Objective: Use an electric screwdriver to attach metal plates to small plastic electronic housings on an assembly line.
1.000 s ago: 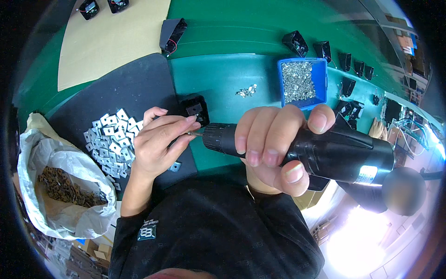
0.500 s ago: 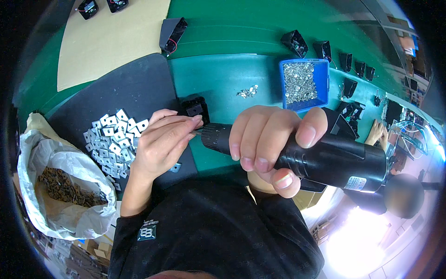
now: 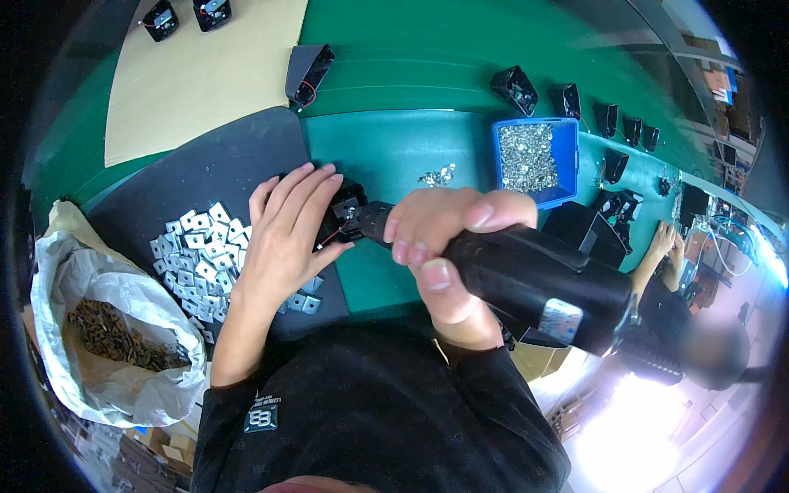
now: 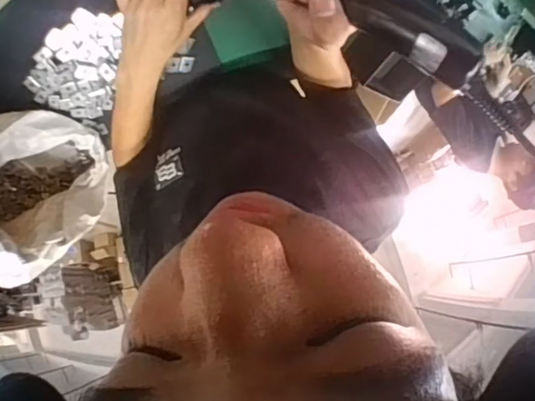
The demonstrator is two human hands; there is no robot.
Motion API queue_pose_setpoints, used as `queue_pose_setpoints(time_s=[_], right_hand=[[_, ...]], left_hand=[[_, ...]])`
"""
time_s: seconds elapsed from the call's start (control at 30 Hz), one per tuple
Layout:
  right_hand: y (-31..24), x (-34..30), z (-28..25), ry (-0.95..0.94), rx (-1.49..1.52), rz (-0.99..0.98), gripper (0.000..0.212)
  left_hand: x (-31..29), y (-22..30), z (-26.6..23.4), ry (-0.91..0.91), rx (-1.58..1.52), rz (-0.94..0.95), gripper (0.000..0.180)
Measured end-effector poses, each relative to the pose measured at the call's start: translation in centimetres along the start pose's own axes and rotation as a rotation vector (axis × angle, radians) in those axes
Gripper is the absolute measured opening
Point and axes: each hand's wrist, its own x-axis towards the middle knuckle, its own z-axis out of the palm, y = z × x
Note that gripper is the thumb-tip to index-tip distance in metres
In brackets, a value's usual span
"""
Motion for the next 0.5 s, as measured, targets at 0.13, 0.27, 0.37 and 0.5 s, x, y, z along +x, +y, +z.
queue_pose_setpoints(time_s=[0.13,0.27,0.37,0.5], right_hand=[[0.24,-0.32,0.35,-0.024,-0.060,0.021,0.042],[0.06,-0.19,0.59,-0.024,-0.077,-0.004,0.042],[0.01,0.03,0.58,-0.029,-0.085,-0.024,0.043],[-0.08,-0.23,0.50,-0.002,-0.027,0.014,0.038]], left_hand=[[0.52,0.11,0.26,0.044,-0.028,-0.027,0.073],[0.78,-0.04,0.42,0.094,-0.078,-0.025,0.069],[0.88,0.04,0.33,0.093,-0.091,-0.031,0.068],[0.96,0.02,0.50,0.097,-0.103,-0.029,0.068]])
